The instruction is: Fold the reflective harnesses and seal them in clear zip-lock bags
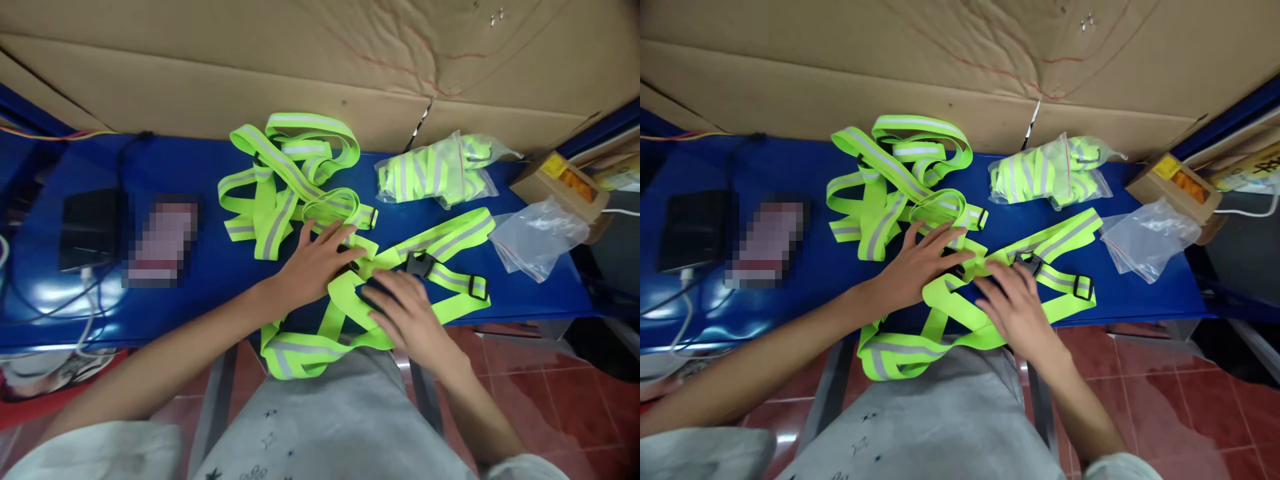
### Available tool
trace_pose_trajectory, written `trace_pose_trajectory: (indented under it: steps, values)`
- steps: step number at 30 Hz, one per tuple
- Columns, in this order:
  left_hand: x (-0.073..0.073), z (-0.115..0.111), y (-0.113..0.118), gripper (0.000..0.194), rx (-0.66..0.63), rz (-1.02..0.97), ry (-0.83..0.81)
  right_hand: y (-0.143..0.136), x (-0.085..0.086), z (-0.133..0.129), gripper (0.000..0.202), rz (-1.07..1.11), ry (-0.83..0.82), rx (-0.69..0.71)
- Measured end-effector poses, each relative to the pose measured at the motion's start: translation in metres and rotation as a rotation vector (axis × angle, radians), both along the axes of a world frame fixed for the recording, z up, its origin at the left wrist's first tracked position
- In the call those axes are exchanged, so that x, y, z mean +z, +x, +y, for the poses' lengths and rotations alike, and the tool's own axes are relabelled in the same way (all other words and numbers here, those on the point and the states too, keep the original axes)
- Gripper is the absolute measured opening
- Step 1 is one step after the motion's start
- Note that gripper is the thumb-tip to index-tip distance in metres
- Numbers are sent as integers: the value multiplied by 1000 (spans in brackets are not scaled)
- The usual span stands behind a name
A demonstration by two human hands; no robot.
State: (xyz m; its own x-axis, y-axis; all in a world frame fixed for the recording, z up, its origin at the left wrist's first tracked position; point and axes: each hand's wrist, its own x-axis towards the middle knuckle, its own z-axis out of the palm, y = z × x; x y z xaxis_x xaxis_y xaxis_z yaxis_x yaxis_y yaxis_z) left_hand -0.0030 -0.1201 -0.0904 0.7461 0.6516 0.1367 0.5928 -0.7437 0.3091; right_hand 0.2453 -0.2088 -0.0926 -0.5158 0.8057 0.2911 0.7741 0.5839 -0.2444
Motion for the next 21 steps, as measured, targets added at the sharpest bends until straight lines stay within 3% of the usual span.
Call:
trace_pose_trajectory:
  steps: [4,8,12,17,21]
  values:
    - [-1,12,-4,41,171,71,81,-9,0,-24,47,-70,-210,172]
    - [1,28,-17,42,370,90,119,1,-4,-32,57,-161,-259,145]
    - [-3,42,-29,36,519,57,126,23,-6,-31,59,-106,-263,125]
    - [-10,47,-36,39,563,3,104,44,-1,-30,41,46,-132,88]
    - [-12,46,-38,63,557,18,34,52,7,-21,53,26,58,-60]
